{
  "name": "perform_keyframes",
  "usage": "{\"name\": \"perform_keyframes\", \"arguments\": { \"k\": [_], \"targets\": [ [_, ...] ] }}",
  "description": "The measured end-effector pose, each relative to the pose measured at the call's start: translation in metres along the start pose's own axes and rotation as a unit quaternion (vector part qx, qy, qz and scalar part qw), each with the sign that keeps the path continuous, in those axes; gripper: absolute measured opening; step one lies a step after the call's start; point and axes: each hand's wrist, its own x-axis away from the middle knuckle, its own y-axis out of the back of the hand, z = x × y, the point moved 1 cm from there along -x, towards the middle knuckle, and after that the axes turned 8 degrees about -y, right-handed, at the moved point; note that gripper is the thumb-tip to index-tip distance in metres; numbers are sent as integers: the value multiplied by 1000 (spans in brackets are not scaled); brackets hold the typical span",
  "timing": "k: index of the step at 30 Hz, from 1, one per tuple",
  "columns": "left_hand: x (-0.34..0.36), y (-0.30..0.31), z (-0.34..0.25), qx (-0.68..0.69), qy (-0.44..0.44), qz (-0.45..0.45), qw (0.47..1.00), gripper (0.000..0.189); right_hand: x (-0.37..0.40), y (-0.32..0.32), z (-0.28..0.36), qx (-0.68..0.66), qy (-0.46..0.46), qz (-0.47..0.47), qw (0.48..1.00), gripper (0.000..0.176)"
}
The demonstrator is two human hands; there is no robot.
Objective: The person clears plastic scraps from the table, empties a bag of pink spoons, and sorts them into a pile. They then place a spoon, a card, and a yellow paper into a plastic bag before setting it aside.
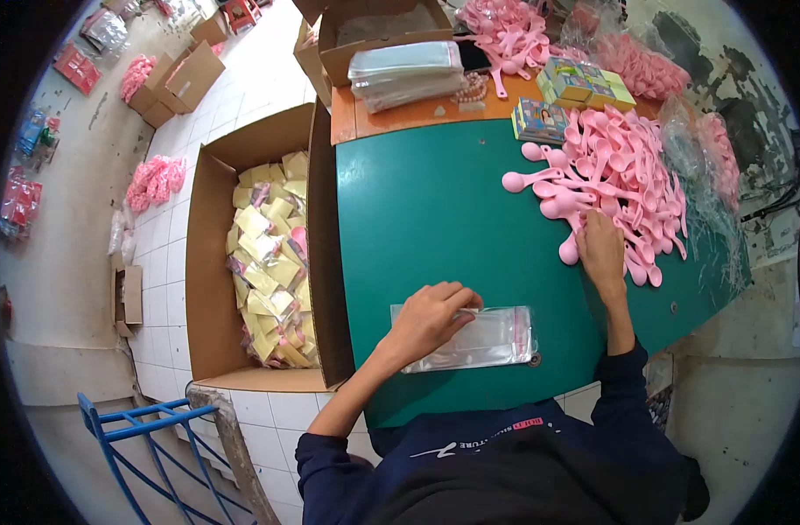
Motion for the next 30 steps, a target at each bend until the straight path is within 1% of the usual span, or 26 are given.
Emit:
{"name": "perform_keyframes", "arguments": {
  "k": [2,3,5,6,9,12,14,15,17,18,20,21,23,25,27,28,29,30],
  "targets": [
    [1,-2,1,5,12,-9,1000,19,1,2,-2,-10,0,-1,1000,23],
    [1,-4,2,28,23,-17,999,18,0,3,1,-17,-10,3,1000,24],
    [2,-7,4,72,44,-34,996,17,6,15,7,-25,7,-12,1000,24],
    [2,-7,3,55,47,-33,997,17,9,22,12,-29,16,-19,999,24],
    [2,-3,-1,8,53,-28,998,15,19,28,17,-72,37,17,997,24],
    [1,-2,-2,-18,39,-20,999,13,19,18,10,-58,37,48,997,23],
    [3,-1,-3,-26,23,-17,999,13,21,26,13,-111,17,29,993,19],
    [4,-1,-3,-18,32,-10,999,13,20,34,18,-138,10,19,990,17],
    [8,-2,-3,0,54,3,999,13,25,68,37,-268,20,73,961,14],
    [10,-1,-4,6,46,3,999,13,31,83,46,-331,23,101,938,13],
    [10,3,-8,19,28,8,999,14,45,96,57,-368,1,220,903,12],
    [10,7,-10,36,34,35,998,14,50,99,60,-384,-11,277,881,12],
    [12,18,-15,68,47,89,993,13,58,88,62,-366,-10,259,894,13],
    [14,24,-16,50,-33,29,998,12,62,82,62,-364,-14,250,897,12],
    [18,34,-17,108,-52,-7,993,14,62,85,62,-346,-3,253,904,11],
    [18,42,-17,174,-33,-14,984,16,61,86,63,-338,3,252,907,11],
    [17,47,-15,240,-16,-22,971,18,59,85,64,-342,28,223,912,10],
    [17,50,-13,288,23,-33,957,18,58,85,65,-346,53,194,916,10]
  ]
}}
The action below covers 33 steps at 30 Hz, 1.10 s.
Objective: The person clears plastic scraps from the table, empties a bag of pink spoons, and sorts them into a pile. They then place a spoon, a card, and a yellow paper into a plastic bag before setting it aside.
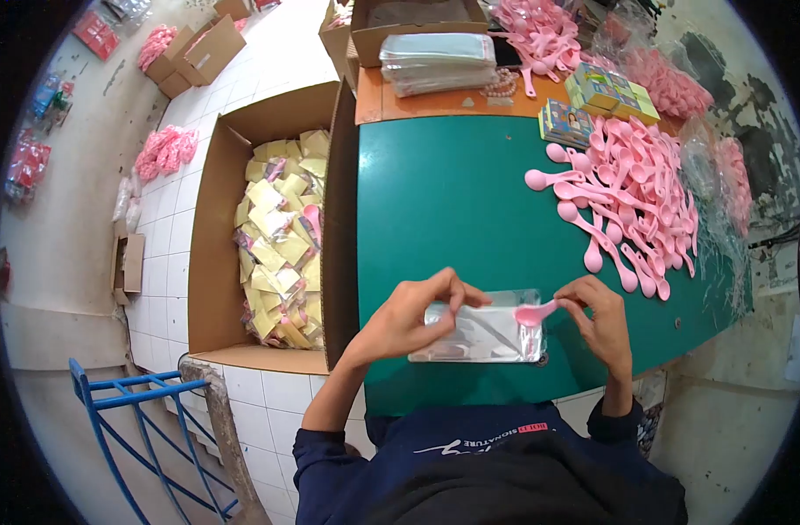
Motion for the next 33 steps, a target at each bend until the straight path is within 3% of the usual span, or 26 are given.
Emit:
{"name": "perform_keyframes", "arguments": {
  "k": [1,7,10,14,17,23,25,31,33],
  "targets": [
    [-1,2,3,50,36,-22,998,19,-3,-1,1,4,34,-19,999,10],
    [-16,-4,6,198,128,-91,968,26,-21,4,23,-193,-66,-92,975,18],
    [-19,-6,15,201,147,-100,963,32,-32,0,23,-294,-6,-150,944,23],
    [-17,-6,24,210,157,-115,958,37,-39,-4,33,-304,18,-193,933,25],
    [-19,-1,27,192,161,-135,959,36,-40,-5,31,-255,23,-190,948,25],
    [-24,0,20,244,191,-162,937,38,-44,-13,36,-324,63,-210,920,24],
    [-27,-2,19,245,192,-165,936,38,-44,-14,35,-274,51,-170,945,25],
    [-34,-11,13,245,132,-131,951,32,-46,-18,43,-267,51,-97,958,28],
    [-35,-16,16,182,110,-102,972,26,-46,-18,44,-284,64,-94,952,27]
  ]
}}
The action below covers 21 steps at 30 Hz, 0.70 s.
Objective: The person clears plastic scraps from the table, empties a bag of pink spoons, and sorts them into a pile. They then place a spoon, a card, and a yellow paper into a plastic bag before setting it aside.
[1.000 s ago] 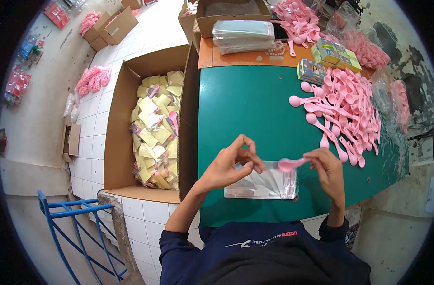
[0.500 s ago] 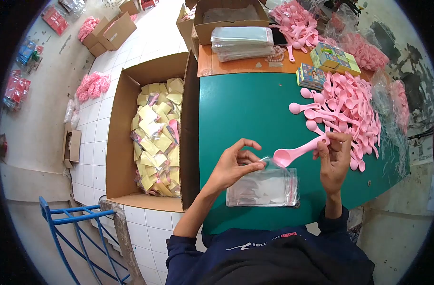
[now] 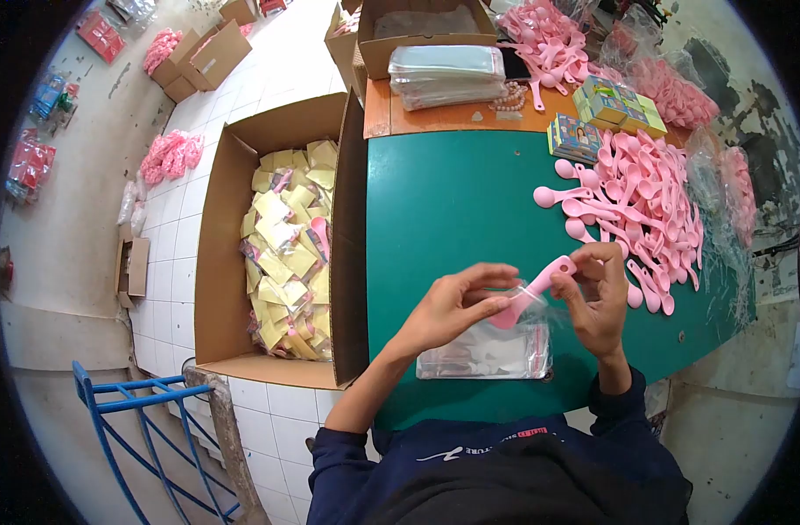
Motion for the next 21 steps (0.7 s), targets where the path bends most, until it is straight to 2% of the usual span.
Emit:
{"name": "perform_keyframes", "arguments": {
  "k": [1,2,4,6,7,9,10,11,12,14,15,16,19,21],
  "targets": [
    [-1,-1,0,-33,-13,15,999,24,0,1,0,-16,12,-4,1000,26],
    [-2,4,-3,-126,9,70,990,28,-1,3,0,-31,24,-8,999,24],
    [-6,5,-9,-99,10,62,993,29,-7,8,4,44,108,45,992,25],
    [-13,5,-22,-114,-12,46,992,30,-22,12,11,95,194,121,969,39],
    [-17,5,-27,-78,-21,32,996,30,-37,13,17,108,238,172,950,48],
    [-22,5,-35,-9,-36,3,999,30,-87,30,3,46,155,160,974,49],
    [-25,5,-42,1,-86,10,996,32,-111,39,-5,11,115,149,982,50],
    [-26,7,-50,8,-99,13,995,33,-147,58,-27,97,116,47,987,44],
    [-27,9,-58,14,-112,17,994,33,-184,84,-46,332,46,-18,942,40],
    [-27,14,-74,-1,-164,18,986,36,-255,144,-144,532,-32,-50,845,38],
    [-26,20,-81,-6,-183,28,983,37,-263,162,-195,543,24,-61,837,38],
    [-25,28,-88,-12,-202,37,979,37,-274,169,-220,554,81,-71,825,37],
    [-30,40,-102,-11,-262,25,965,37,-246,139,-165,480,-150,-83,860,35],
    [-36,41,-110,42,-266,32,963,37,-239,135,-167,479,-134,-187,847,34]
  ]
}}
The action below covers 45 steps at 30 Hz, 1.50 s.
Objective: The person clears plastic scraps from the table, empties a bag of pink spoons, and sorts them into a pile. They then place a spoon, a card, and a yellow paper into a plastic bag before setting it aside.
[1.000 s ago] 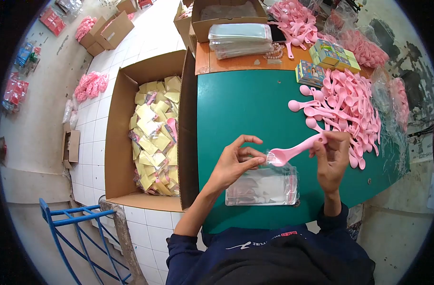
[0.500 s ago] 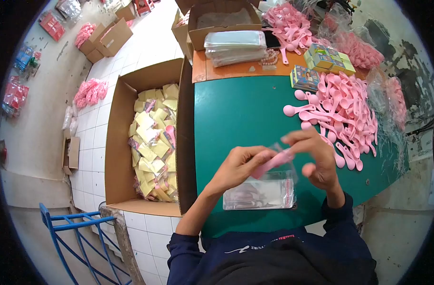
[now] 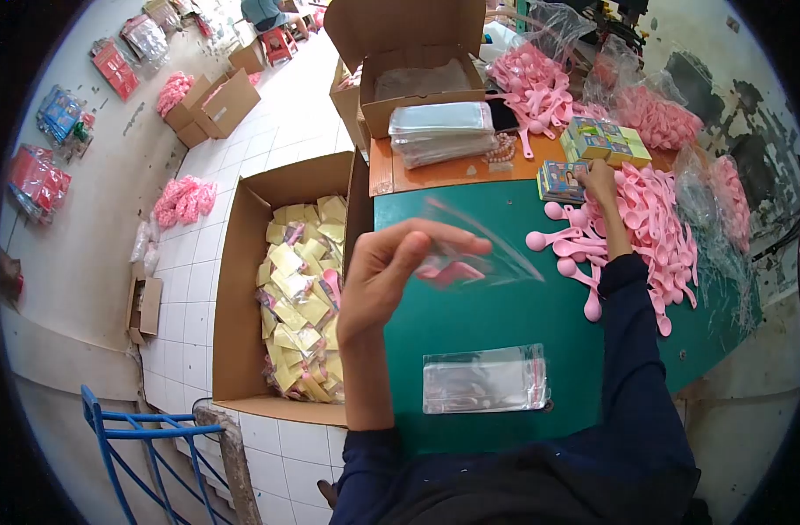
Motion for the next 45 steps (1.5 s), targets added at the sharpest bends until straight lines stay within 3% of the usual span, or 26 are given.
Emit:
{"name": "perform_keyframes", "arguments": {
  "k": [1,4,5,7,9,11,14,17,20,23,26,29,33,36,38,40,41,43,45],
  "targets": [
    [-3,-3,-5,-72,33,43,996,35,3,0,-1,-6,-21,-51,998,34],
    [-10,-9,0,-86,59,63,993,33,16,10,6,100,29,-172,980,28],
    [-10,-6,5,-78,67,39,994,32,19,14,6,7,80,-161,984,25],
    [-11,2,13,-73,117,18,990,35,24,25,9,-182,182,-130,958,18],
    [-10,12,25,-81,157,14,984,36,88,88,67,-400,110,80,907,13],
    [-10,19,41,-100,189,35,976,35,133,125,94,-482,130,126,858,17],
    [-11,22,51,-154,212,68,963,35,169,149,106,-483,127,159,851,16],
    [-11,21,55,-188,217,86,954,35,178,161,113,-325,220,202,897,11],
    [-12,21,57,-215,240,97,942,34,177,156,112,-316,258,180,895,7],
    [-8,19,63,-186,212,39,959,31,176,161,112,-336,222,221,888,9],
    [-6,21,69,-200,210,41,956,31,178,157,118,-296,263,225,890,10],
    [-10,16,65,-266,245,100,927,32,182,151,124,-301,268,270,874,10],
    [-14,6,68,-314,211,148,914,29,188,132,130,-233,320,328,858,19],
    [-11,-2,74,-341,199,122,911,29,191,117,135,-201,349,262,877,21],
    [-12,-7,67,-341,229,88,908,36,191,113,135,-245,333,305,858,21],
    [-10,-1,71,-391,215,110,888,44,183,102,126,-265,349,378,815,19],
    [-8,3,72,-416,208,121,877,49,179,100,123,-287,300,406,814,17],
    [-8,20,65,-325,236,154,903,52,170,97,119,-330,196,458,802,15],
    [-3,37,59,-262,219,173,924,54,166,97,117,-395,169,448,784,16]
  ]
}}
